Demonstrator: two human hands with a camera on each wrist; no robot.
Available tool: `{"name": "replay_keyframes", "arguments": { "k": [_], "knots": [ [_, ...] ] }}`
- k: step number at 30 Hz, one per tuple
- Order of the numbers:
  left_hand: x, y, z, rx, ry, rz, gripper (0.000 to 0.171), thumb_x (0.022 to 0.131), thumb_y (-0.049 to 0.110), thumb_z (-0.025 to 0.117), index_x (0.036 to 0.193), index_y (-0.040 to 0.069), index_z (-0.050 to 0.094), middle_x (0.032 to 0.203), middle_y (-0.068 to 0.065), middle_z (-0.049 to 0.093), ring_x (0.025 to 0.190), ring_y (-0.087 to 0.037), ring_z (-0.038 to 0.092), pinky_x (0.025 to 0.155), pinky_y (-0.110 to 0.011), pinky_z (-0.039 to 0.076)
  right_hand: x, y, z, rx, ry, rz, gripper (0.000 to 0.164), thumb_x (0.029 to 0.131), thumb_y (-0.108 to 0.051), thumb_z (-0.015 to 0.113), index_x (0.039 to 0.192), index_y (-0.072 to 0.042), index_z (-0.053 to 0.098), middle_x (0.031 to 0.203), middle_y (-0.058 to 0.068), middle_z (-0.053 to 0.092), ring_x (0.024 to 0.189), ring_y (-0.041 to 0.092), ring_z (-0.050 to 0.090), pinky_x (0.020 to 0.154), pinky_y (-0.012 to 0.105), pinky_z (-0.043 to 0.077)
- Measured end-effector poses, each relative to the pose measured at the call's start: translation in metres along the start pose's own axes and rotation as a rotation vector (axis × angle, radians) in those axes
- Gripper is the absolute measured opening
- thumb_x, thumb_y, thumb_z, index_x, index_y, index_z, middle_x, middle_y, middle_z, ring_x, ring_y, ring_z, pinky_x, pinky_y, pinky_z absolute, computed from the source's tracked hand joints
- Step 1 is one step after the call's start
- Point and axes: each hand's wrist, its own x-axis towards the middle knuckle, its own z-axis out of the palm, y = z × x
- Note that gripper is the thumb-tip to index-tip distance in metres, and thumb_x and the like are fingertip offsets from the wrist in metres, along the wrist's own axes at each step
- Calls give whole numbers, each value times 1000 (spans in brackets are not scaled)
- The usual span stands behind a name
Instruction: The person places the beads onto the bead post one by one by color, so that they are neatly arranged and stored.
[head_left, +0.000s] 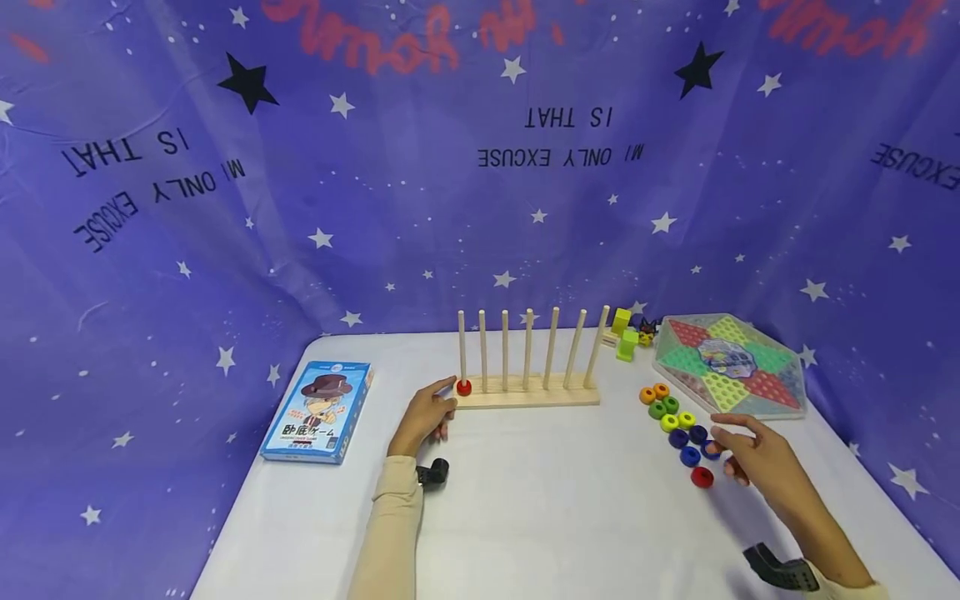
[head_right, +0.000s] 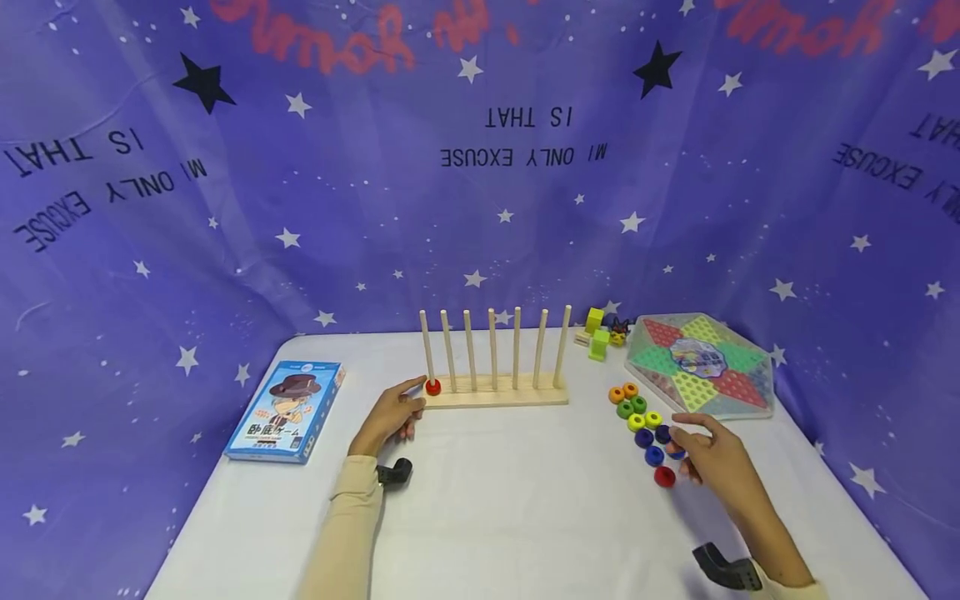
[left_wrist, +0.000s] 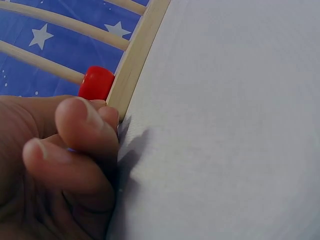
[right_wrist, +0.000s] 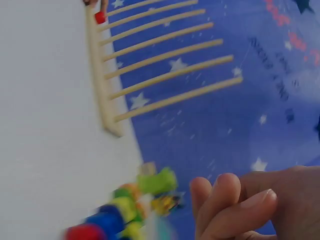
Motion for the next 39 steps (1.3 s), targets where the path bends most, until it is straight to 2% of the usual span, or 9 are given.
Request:
{"name": "replay_keyframes", "arguments": {
  "k": [5, 9, 12, 19, 24, 30, 32, 35, 39],
  "knots": [
    [-3, 0, -4, -6, 24, -15, 53, 91, 4, 57, 142, 13, 47, 67, -13, 58, 33, -11, 45, 32, -23, 38, -11, 30, 15, 64, -22, 140, 65, 95, -40, 57, 140, 0, 33, 88, 10, 69, 54, 15, 56, 47, 28, 47],
    [-4, -2, -6, 7, 31, -12, 53, 91, 5, 57, 142, 13, 47, 68, -14, 58, 33, -11, 45, 32, -23, 38, -12, 46, 25, 76, -50, 209, 78, 91, -45, 60, 143, 1, 24, 88, 8, 70, 57, 16, 57, 48, 28, 48],
    [-3, -5, -6, 9, 24, -9, 53, 91, 5, 57, 142, 14, 47, 67, -13, 58, 33, -11, 46, 32, -23, 39, -14, 56, 31, 92, -64, 252, 84, 89, -47, 62, 143, 2, 21, 86, 7, 70, 58, 16, 58, 49, 28, 50],
    [0, -8, 2, -4, 0, 2, 52, 91, 6, 58, 142, 15, 47, 66, -11, 58, 34, -10, 46, 32, -23, 39, -16, 70, 39, 198, -60, 336, 77, 89, -36, 66, 138, 5, 23, 83, 10, 70, 62, 20, 64, 59, 33, 57],
    [-1, -10, 5, -11, -16, -2, 52, 92, 6, 57, 142, 13, 46, 66, -11, 58, 34, -11, 46, 32, -22, 39, -16, 75, 39, 205, -52, 364, 77, 90, -33, 66, 139, 8, 23, 82, 10, 70, 68, 23, 68, 65, 35, 58],
    [-2, -7, 5, -21, -3, -7, 52, 92, 6, 57, 142, 14, 48, 68, -14, 59, 36, -12, 46, 33, -22, 38, -15, 69, 36, 163, -58, 373, 71, 91, -32, 64, 135, 10, 27, 83, 8, 69, 72, 22, 67, 66, 35, 58],
    [0, -6, 4, -9, 3, -5, 51, 92, 6, 57, 141, 15, 48, 68, -13, 59, 35, -12, 45, 32, -22, 38, -17, 63, 34, 119, -58, 348, 71, 92, -35, 63, 134, 11, 28, 83, 7, 68, 72, 21, 67, 65, 34, 57],
    [1, -6, 4, 8, 11, 1, 51, 92, 6, 57, 142, 15, 48, 67, -12, 58, 35, -10, 45, 32, -22, 38, -19, 45, 31, 53, -44, 249, 70, 92, -35, 62, 134, 10, 30, 83, 9, 70, 69, 22, 68, 62, 33, 58],
    [0, -5, 3, 3, 16, 0, 51, 92, 6, 57, 142, 14, 47, 67, -12, 58, 34, -10, 45, 32, -22, 38, -16, 5, 26, -58, -9, 72, 69, 93, -40, 60, 136, 8, 34, 89, 11, 70, 67, 22, 70, 61, 28, 57]
  ]
}}
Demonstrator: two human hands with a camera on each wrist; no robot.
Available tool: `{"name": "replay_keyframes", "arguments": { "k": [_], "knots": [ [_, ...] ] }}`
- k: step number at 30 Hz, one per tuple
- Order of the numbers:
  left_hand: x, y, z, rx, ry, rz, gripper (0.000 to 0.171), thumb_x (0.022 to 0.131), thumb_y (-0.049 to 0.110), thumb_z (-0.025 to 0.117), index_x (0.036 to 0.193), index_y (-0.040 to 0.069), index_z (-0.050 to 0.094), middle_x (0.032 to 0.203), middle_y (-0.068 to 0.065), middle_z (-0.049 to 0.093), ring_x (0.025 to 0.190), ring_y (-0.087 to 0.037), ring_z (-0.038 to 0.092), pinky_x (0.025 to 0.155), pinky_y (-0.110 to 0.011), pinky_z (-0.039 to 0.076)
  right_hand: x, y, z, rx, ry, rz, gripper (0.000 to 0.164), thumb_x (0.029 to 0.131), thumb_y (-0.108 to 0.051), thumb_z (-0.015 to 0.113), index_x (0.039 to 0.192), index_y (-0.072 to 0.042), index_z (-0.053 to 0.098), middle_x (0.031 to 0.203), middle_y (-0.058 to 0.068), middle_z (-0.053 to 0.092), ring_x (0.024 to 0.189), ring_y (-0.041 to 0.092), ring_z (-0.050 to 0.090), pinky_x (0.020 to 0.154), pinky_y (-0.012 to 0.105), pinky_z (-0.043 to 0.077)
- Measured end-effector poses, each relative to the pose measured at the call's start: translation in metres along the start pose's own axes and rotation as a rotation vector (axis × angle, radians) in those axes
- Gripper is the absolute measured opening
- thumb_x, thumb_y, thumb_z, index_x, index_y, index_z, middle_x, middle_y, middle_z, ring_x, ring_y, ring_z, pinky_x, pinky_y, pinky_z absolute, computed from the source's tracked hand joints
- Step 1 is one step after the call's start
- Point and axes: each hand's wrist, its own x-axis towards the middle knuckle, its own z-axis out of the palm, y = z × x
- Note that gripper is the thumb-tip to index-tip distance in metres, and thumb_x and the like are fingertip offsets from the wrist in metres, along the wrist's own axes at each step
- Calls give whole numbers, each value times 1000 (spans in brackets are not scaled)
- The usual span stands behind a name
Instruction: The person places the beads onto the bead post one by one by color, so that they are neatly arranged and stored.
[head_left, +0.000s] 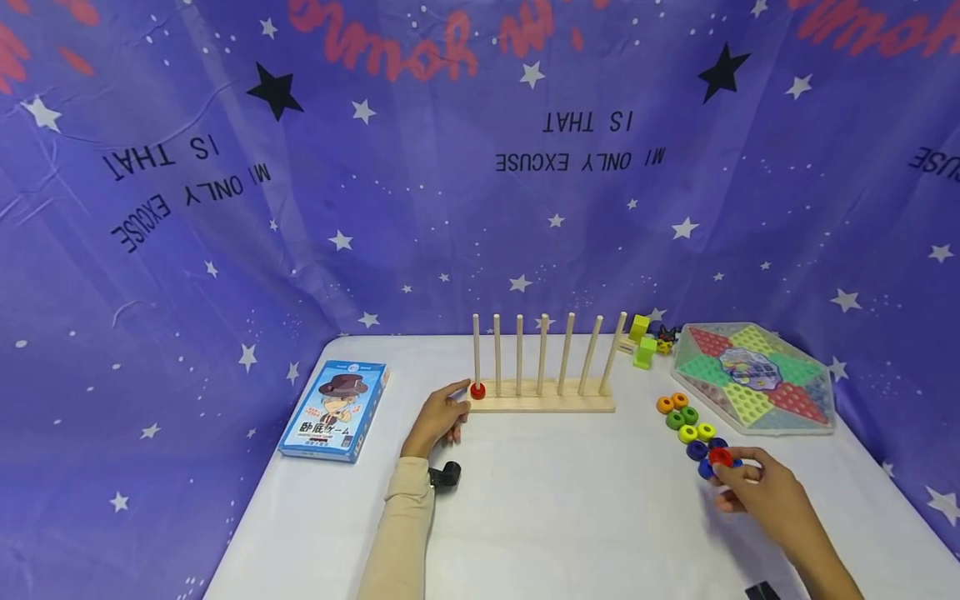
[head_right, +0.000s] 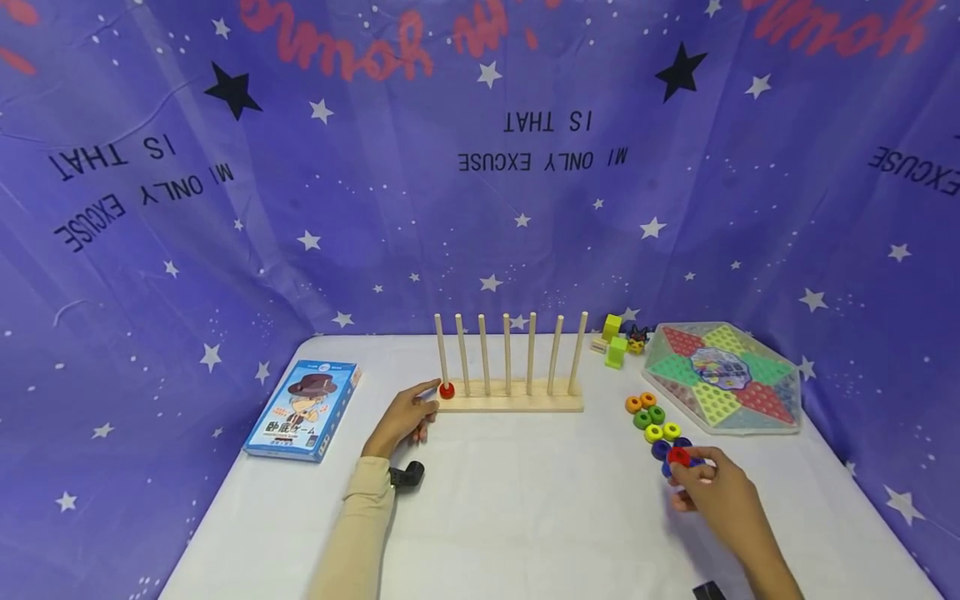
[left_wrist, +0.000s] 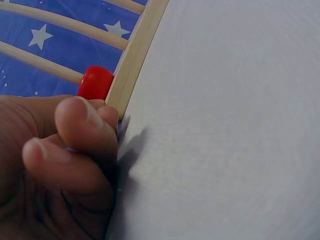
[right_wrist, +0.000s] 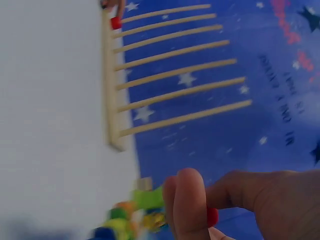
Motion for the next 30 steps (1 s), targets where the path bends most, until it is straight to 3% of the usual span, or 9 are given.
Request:
{"name": "replay_keyframes", "arguments": {
  "k": [5, 10, 14, 18, 24, 30],
  "knots": [
    [-3, -1, -2, -12, 1, -13, 51, 92, 6, 57, 142, 13, 47, 66, -11, 58, 34, -11, 46, 32, -23, 39, 11, -65, -11, -108, 46, -188, 74, 91, -52, 55, 136, 5, 40, 95, 13, 66, 67, 22, 70, 61, 23, 54],
    [-1, 0, -3, 6, 1, 7, 51, 92, 5, 57, 142, 13, 48, 66, -11, 58, 34, -10, 46, 32, -22, 39, 27, -137, -5, -115, 19, -342, 68, 90, -53, 57, 130, 1, 46, 93, 14, 65, 65, 22, 69, 59, 31, 57],
    [1, 1, -2, 6, 0, 7, 51, 92, 5, 57, 141, 13, 48, 66, -12, 58, 33, -10, 46, 32, -22, 39, 40, -196, 17, -95, -44, -445, 60, 89, -49, 61, 127, -4, 50, 94, 12, 65, 64, 22, 68, 58, 35, 57],
    [1, 1, -1, 2, 5, -8, 51, 92, 5, 58, 141, 14, 48, 66, -13, 58, 33, -10, 45, 31, -22, 39, 53, -245, 57, -12, -146, -504, 47, 90, -34, 66, 124, -5, 53, 94, 13, 64, 65, 29, 67, 58, 40, 58],
    [0, 1, -2, -11, -1, -7, 52, 91, 4, 59, 141, 14, 49, 67, -14, 60, 33, -10, 45, 32, -22, 40, 74, -287, 120, 20, -259, -539, 36, 90, -25, 67, 119, -5, 58, 93, 14, 65, 63, 30, 67, 57, 42, 57],
    [0, 3, -3, 4, -2, 10, 52, 91, 4, 58, 141, 13, 48, 67, -15, 60, 33, -10, 47, 32, -23, 41, 84, -303, 154, -46, -248, -582, 33, 90, -24, 66, 117, -6, 61, 79, 11, 67, 56, 25, 65, 51, 36, 56]
  ]
}}
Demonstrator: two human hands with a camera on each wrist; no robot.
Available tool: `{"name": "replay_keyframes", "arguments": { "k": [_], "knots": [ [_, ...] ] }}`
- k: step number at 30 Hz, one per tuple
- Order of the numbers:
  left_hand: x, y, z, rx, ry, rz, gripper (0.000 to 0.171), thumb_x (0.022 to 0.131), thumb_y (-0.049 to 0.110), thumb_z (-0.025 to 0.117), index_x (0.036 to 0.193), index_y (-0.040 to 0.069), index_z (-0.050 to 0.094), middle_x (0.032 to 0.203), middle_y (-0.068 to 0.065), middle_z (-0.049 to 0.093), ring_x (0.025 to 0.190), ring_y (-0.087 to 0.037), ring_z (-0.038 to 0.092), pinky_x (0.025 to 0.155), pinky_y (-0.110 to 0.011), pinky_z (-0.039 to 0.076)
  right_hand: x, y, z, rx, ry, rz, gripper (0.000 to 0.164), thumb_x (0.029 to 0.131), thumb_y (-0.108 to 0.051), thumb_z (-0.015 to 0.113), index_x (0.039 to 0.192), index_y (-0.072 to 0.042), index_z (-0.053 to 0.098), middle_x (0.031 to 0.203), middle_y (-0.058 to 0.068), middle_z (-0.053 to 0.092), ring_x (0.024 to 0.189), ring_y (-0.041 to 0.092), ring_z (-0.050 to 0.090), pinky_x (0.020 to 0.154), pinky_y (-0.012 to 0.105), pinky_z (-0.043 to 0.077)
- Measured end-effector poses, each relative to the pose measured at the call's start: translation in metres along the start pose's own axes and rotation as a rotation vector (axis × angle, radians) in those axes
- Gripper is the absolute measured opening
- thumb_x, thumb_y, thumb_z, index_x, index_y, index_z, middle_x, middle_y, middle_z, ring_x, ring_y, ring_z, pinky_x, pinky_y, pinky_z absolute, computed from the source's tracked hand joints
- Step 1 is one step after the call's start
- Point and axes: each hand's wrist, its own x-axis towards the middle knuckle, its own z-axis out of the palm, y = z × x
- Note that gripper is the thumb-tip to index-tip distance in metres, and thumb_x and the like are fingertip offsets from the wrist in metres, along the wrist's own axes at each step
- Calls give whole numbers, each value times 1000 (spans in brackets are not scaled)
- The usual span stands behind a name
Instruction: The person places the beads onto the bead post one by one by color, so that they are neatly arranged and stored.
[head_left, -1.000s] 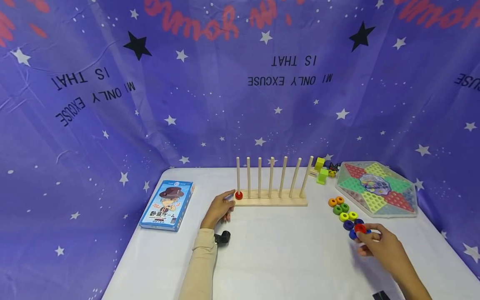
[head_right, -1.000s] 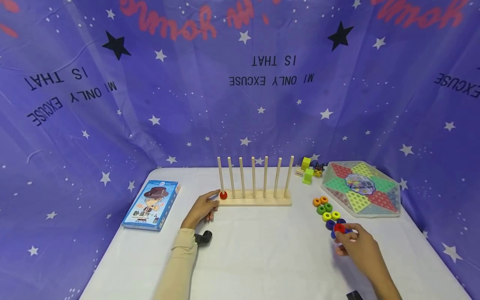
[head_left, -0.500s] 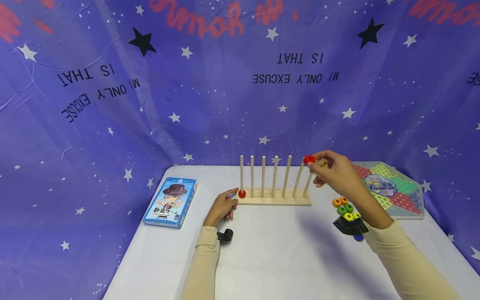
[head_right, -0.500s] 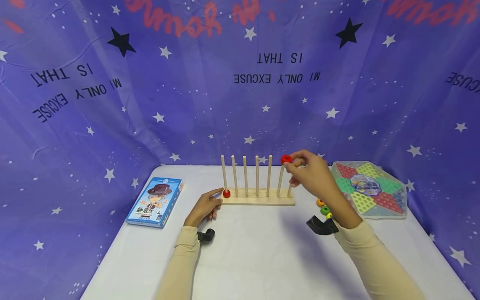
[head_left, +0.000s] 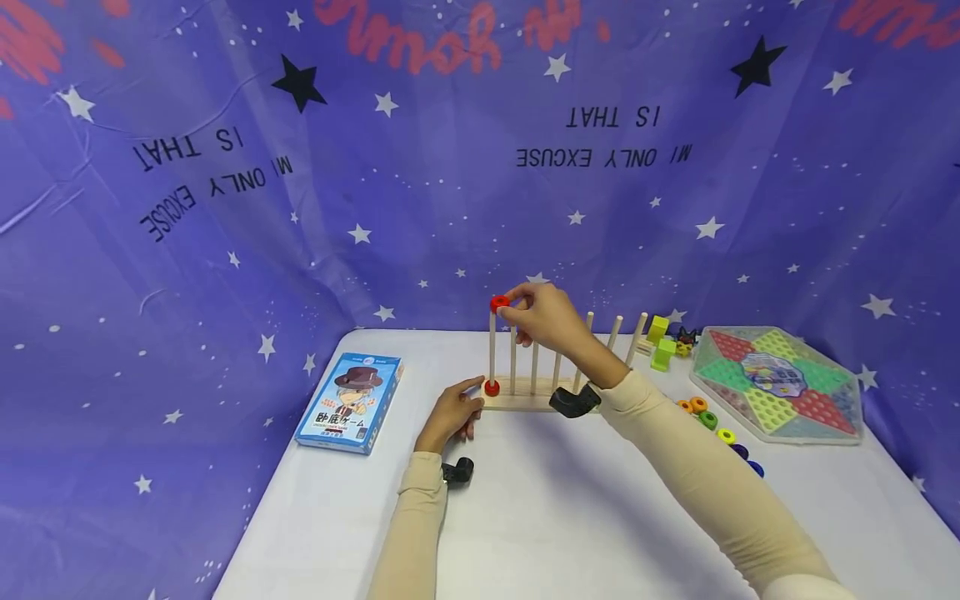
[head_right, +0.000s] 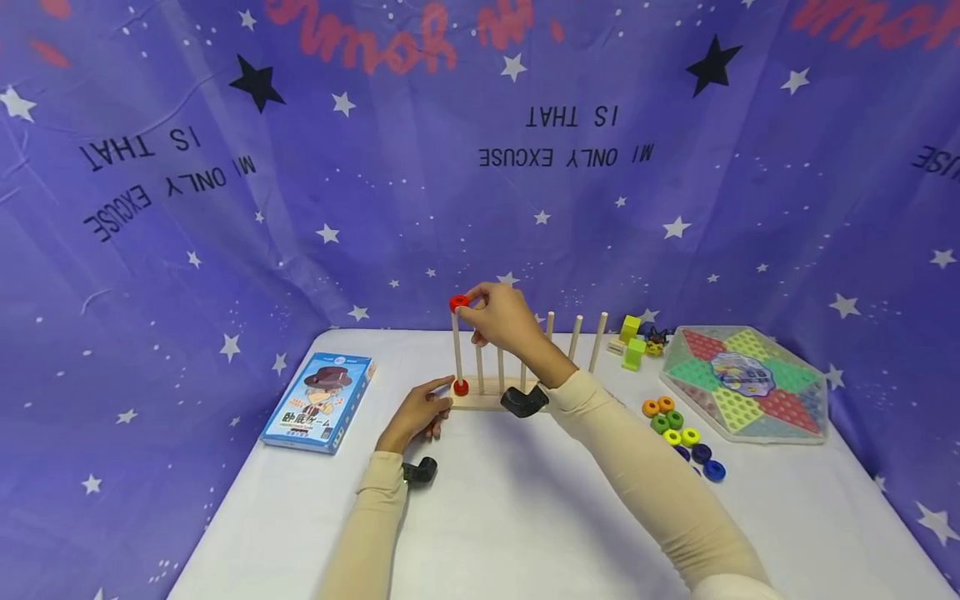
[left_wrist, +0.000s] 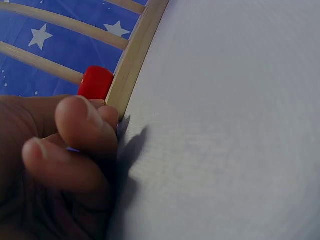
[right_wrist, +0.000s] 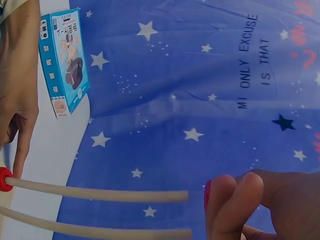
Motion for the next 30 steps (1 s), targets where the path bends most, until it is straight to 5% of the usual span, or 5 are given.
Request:
{"name": "replay_keyframes", "arguments": {
  "k": [13, 19, 26, 30],
  "knots": [
    [2, -1, 1, 12, 7, -20, 52, 91, 4, 58, 141, 15, 49, 64, -9, 57, 33, -12, 49, 32, -23, 41, 5, -3, 12, -175, -10, 28, 34, 92, -30, 63, 118, -9, 59, 71, 12, 67, 46, 20, 61, 35, 27, 37],
    [3, -3, 1, 1, 12, -16, 52, 91, 5, 58, 141, 16, 49, 64, -9, 58, 34, -13, 49, 32, -23, 41, 8, -3, 15, -192, -6, 26, 33, 92, -29, 63, 117, -8, 59, 66, 10, 66, 45, 20, 61, 36, 27, 38],
    [1, -1, 2, -13, 13, -33, 52, 90, 5, 59, 140, 17, 50, 67, -14, 59, 34, -11, 49, 32, -23, 40, 4, -4, 13, -189, -9, 47, 60, 91, -32, 63, 142, -9, 42, 62, 7, 64, 50, 24, 63, 47, 33, 47],
    [1, -1, 1, 0, 19, -35, 52, 90, 5, 59, 141, 17, 50, 68, -14, 59, 34, -11, 48, 31, -22, 40, -4, -2, 1, -155, 30, 18, 59, 91, -34, 65, 142, -13, 42, 64, 7, 63, 48, 22, 61, 45, 34, 46]
  ]
}}
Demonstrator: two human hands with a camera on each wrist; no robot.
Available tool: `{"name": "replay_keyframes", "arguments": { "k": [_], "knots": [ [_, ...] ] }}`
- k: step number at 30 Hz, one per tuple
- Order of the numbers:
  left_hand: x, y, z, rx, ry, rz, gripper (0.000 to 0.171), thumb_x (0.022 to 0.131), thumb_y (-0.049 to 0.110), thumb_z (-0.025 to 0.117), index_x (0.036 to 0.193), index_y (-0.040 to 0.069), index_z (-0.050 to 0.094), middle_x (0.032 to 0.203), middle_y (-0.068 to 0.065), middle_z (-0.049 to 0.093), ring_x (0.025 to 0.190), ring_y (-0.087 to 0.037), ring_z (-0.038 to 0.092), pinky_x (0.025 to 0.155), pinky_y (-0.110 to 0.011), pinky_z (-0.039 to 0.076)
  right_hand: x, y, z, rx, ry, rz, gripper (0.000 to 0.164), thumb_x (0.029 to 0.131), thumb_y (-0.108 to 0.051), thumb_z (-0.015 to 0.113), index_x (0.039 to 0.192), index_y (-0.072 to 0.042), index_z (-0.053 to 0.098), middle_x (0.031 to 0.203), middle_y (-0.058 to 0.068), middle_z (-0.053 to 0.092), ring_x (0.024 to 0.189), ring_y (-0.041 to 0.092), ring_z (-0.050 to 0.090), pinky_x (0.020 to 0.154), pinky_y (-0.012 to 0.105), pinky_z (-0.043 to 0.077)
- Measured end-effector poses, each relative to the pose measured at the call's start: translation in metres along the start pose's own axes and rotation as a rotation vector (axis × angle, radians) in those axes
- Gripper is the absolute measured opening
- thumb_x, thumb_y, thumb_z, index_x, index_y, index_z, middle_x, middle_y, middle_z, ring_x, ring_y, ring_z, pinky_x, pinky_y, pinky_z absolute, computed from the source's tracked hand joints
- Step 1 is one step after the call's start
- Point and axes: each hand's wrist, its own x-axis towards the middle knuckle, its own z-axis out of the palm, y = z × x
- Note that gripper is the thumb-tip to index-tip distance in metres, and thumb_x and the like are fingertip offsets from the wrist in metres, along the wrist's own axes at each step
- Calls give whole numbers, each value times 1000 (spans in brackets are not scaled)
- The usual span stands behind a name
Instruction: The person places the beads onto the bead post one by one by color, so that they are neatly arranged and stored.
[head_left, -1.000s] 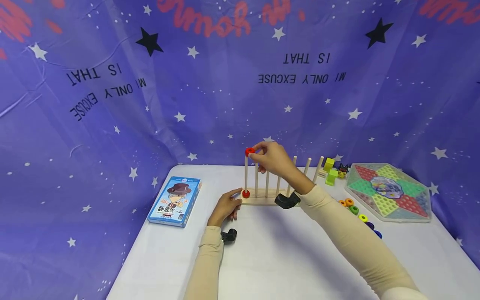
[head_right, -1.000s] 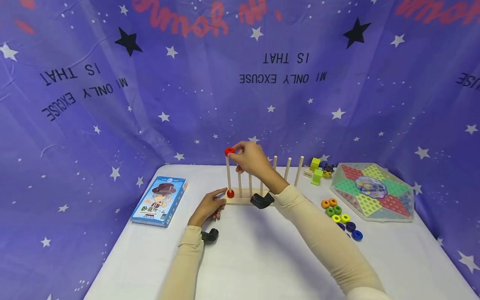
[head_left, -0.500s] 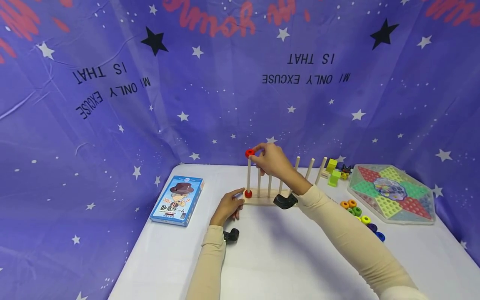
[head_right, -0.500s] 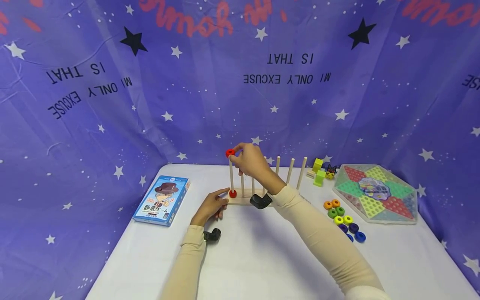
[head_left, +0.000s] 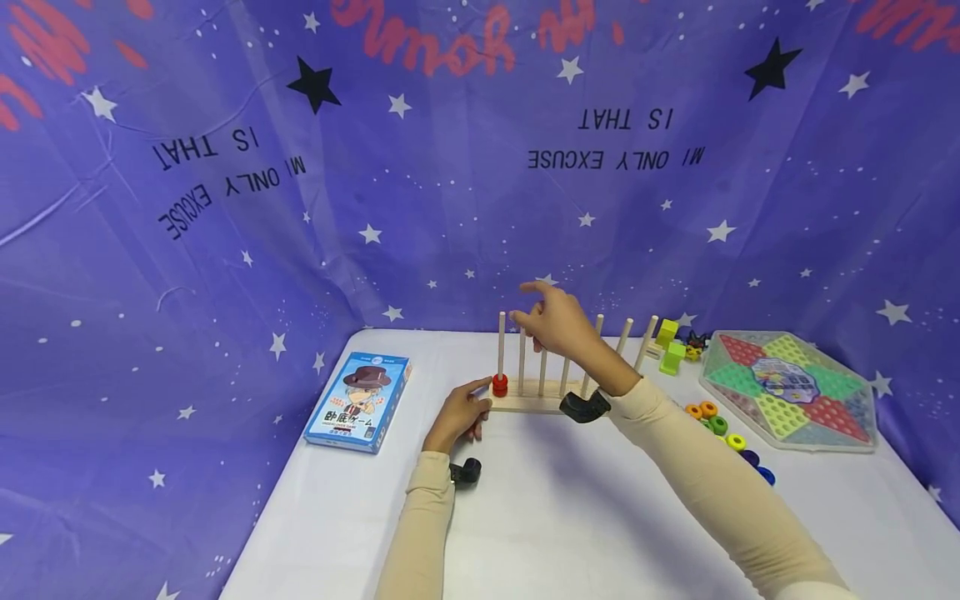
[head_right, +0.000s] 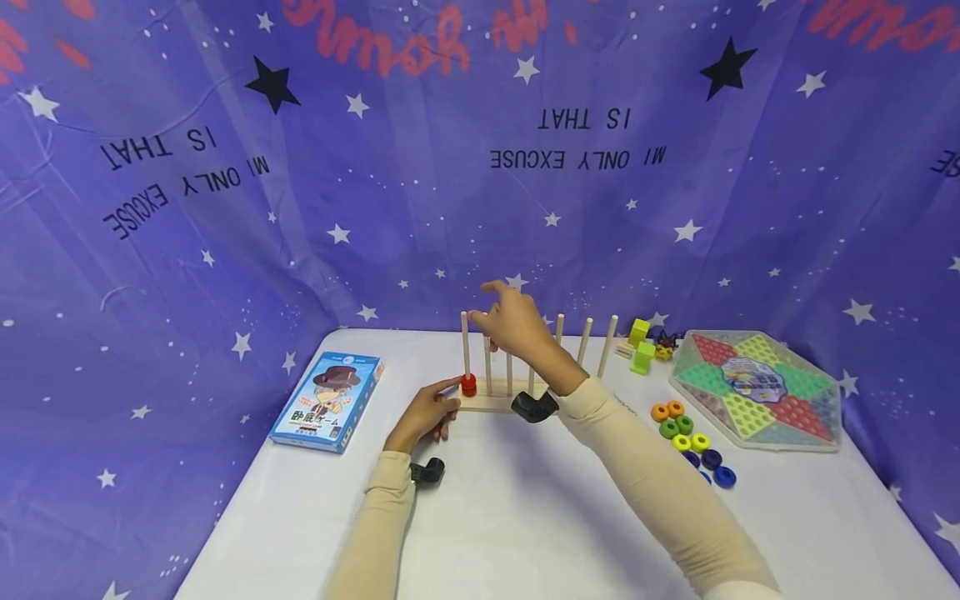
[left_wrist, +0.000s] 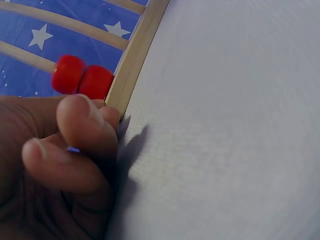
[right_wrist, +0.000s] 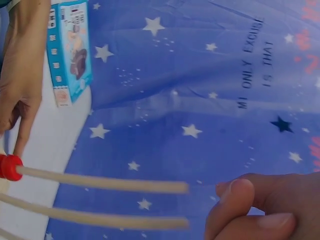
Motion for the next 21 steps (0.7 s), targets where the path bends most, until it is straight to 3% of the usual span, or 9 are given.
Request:
{"name": "replay_keyframes", "arguments": {
  "k": [6, 11, 16, 21],
  "knots": [
    [3, 2, 3, 11, -11, 4, 52, 92, 7, 58, 142, 17, 48, 67, -12, 59, 34, -11, 47, 31, -22, 39, -31, 22, -54, 103, 82, -30, 58, 90, -40, 64, 140, -19, 44, 72, 10, 61, 49, 25, 58, 43, 35, 46],
    [0, 5, -2, 12, 0, 1, 51, 92, 7, 57, 142, 14, 47, 66, -13, 59, 33, -11, 45, 31, -22, 38, -74, 60, -107, 109, 208, 6, 56, 91, -43, 61, 138, -18, 46, 77, 12, 58, 52, 28, 55, 43, 34, 45],
    [-3, 7, -4, 3, 4, 4, 51, 92, 7, 56, 142, 14, 47, 68, -15, 59, 33, -11, 45, 30, -22, 37, -125, 129, -141, 68, 272, 142, 61, 93, -48, 53, 142, -14, 39, 90, 11, 56, 58, 28, 54, 46, 35, 47],
    [-1, 2, 1, -12, -20, -1, 52, 93, 8, 55, 143, 13, 46, 67, -13, 58, 33, -11, 45, 30, -22, 36, -175, 210, -147, 76, 277, 248, 53, 97, -40, 52, 136, -7, 41, 95, 9, 53, 65, 18, 58, 50, 32, 51]
  ]
}}
